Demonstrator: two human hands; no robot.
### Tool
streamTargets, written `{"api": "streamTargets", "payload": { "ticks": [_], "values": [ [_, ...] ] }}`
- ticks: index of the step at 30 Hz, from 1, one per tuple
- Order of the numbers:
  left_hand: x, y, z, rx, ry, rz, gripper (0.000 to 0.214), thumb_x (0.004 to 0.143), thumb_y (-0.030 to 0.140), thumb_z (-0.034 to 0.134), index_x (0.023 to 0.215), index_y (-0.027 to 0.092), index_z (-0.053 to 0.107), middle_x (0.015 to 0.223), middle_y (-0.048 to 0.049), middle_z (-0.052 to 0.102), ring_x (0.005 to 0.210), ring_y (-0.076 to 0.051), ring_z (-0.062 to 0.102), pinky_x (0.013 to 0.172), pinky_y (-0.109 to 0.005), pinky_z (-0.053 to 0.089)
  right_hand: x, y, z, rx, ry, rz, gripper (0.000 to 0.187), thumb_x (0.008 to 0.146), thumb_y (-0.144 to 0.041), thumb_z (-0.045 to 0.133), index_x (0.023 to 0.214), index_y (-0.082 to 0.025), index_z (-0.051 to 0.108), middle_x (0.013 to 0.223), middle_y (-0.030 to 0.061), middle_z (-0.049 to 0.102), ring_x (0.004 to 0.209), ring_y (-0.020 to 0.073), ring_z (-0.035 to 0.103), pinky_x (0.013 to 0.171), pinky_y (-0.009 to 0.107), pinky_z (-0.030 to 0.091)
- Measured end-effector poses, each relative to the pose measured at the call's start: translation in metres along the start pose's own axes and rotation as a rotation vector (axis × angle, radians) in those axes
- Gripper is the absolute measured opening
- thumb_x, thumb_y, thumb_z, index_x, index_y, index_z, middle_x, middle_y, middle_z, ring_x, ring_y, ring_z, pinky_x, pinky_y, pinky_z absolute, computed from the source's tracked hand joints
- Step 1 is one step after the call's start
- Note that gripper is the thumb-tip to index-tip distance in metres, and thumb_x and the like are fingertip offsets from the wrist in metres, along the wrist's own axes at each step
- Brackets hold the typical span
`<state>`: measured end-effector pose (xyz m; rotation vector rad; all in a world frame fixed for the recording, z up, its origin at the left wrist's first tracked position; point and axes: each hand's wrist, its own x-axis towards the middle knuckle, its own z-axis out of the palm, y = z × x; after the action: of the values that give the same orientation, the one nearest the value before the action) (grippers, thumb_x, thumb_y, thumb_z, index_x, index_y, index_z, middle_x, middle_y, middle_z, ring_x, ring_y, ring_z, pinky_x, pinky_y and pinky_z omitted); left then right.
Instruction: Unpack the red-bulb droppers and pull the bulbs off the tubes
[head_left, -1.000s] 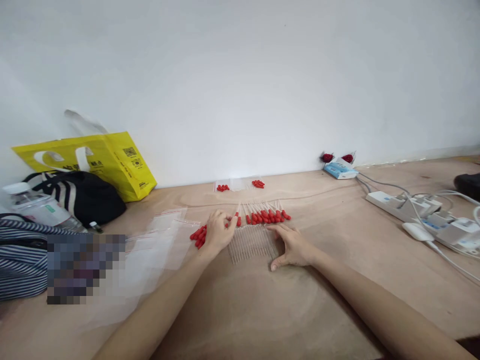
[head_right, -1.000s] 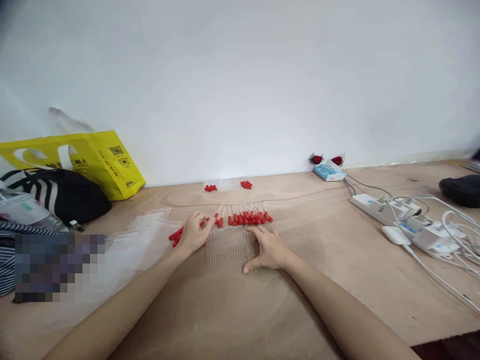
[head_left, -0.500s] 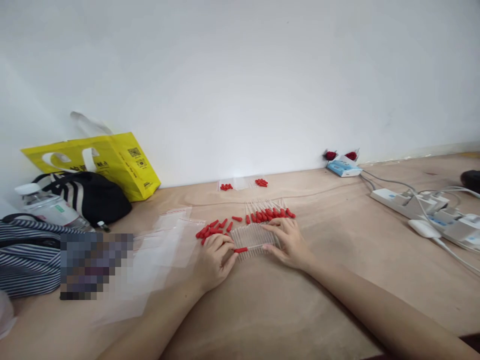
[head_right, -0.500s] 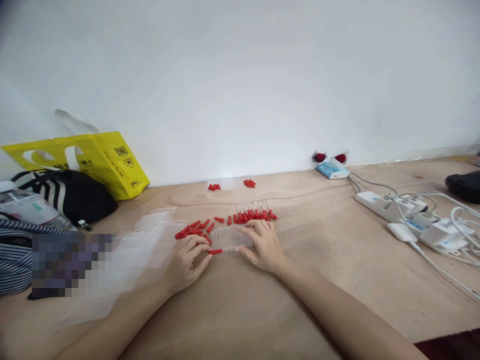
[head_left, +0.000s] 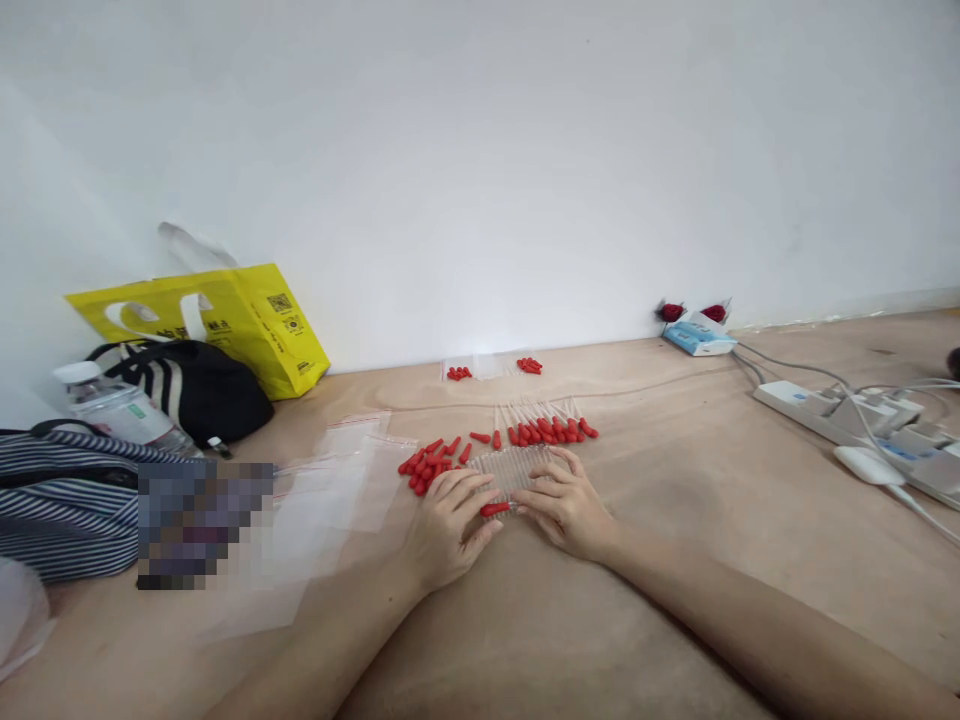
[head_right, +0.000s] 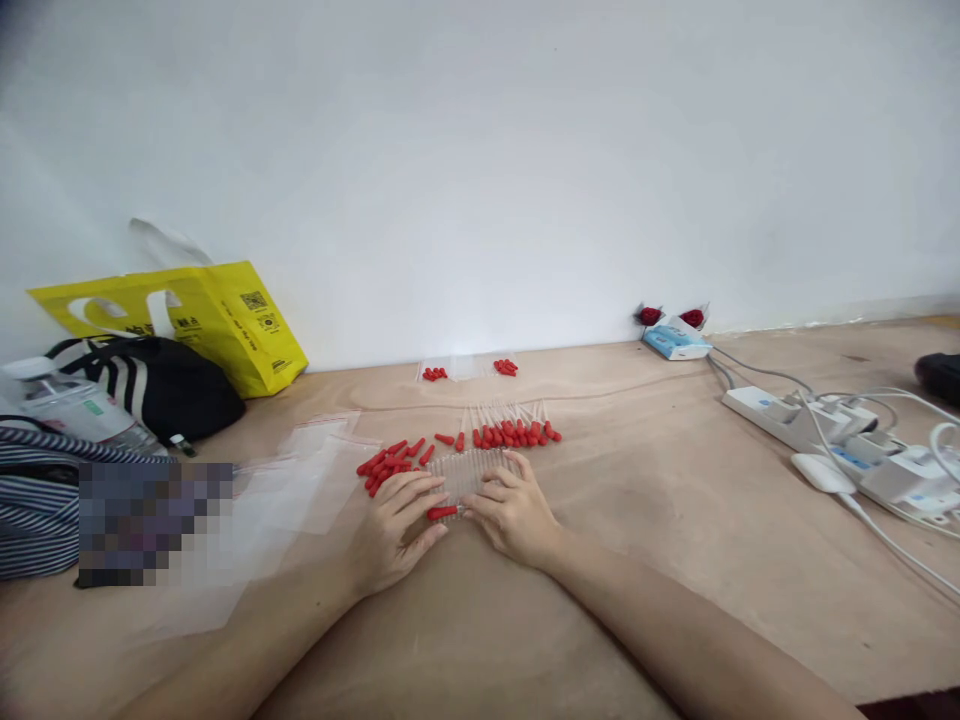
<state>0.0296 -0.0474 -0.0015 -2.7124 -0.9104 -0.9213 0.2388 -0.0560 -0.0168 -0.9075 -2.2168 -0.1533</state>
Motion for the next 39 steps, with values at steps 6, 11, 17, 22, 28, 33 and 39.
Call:
{"api": "streamTargets", "payload": {
  "ticks": [6,11,17,22,28,33,39],
  "values": [
    [0.000,0.000,0.009,-0.007,0.010,0.042,0.017,0.083,0.024,0.048,0.084,0.023,0.064,0.095,-0.0035,0.067,0.099,-0.020,0.056,0.093,-0.045,0.036,-0.002,0.000,-0.001,0.033,0.021,-0.057,0.021,0.083,-0.022,0.048,0.097,-0.030,0.062,0.071,-0.0008,0.067,0.086,0.0161,0.056,0.098,0.047,0.024],
    [-0.001,0.003,0.007,-0.031,0.027,0.026,0.016,0.082,0.021,0.049,0.077,0.023,0.064,0.088,-0.0005,0.069,0.095,-0.019,0.058,0.095,-0.047,0.030,-0.001,-0.001,-0.001,0.041,0.007,-0.073,0.019,0.083,-0.022,0.048,0.093,-0.028,0.063,0.067,-0.0021,0.066,0.087,0.0163,0.055,0.098,0.046,0.023],
    [-0.008,-0.011,-0.006,0.011,0.048,-0.021,0.019,0.083,0.017,0.045,0.081,0.023,0.063,0.085,-0.0007,0.069,0.087,-0.017,0.059,0.088,-0.041,0.036,-0.011,0.014,-0.011,-0.024,0.014,0.064,0.021,0.085,-0.024,0.043,0.084,-0.025,0.065,0.065,0.0009,0.063,0.084,0.0167,0.054,0.095,0.044,0.025],
    [-0.016,-0.016,-0.011,-0.024,0.103,-0.087,0.015,0.082,0.022,0.048,0.084,0.022,0.063,0.079,-0.0031,0.061,0.074,-0.014,0.055,0.067,-0.028,0.045,-0.019,0.025,-0.014,-0.043,-0.036,0.251,0.026,0.086,-0.032,0.042,0.094,-0.024,0.065,0.069,0.0030,0.062,0.067,0.0147,0.052,0.075,0.035,0.033],
    [-0.006,-0.038,-0.018,-0.047,0.221,-0.452,0.024,0.082,0.025,0.042,0.100,0.019,0.058,0.087,-0.0051,0.056,0.081,-0.015,0.056,0.073,-0.028,0.047,-0.023,0.038,-0.012,0.090,0.031,0.521,0.031,0.084,-0.024,0.037,0.100,-0.017,0.063,0.076,0.0060,0.060,0.067,0.0151,0.055,0.064,0.026,0.041],
    [0.015,-0.083,-0.028,0.042,-0.112,-0.924,0.030,0.076,0.028,0.049,0.104,0.018,0.053,0.087,-0.0019,0.064,0.076,-0.014,0.060,0.069,-0.024,0.046,-0.028,0.051,-0.012,0.013,-0.003,0.595,0.033,0.080,-0.015,0.035,0.094,-0.014,0.064,0.070,0.0064,0.057,0.065,0.0163,0.054,0.063,0.026,0.042],
    [0.026,-0.104,-0.031,0.122,-0.321,-1.017,0.023,0.076,0.038,0.049,0.079,0.022,0.065,0.084,-0.0032,0.069,0.083,-0.023,0.061,0.068,-0.031,0.042,-0.026,0.047,-0.002,0.012,-0.052,0.579,0.033,0.078,-0.010,0.034,0.095,-0.015,0.063,0.076,0.0081,0.056,0.072,0.0176,0.054,0.068,0.028,0.043]
  ]
}}
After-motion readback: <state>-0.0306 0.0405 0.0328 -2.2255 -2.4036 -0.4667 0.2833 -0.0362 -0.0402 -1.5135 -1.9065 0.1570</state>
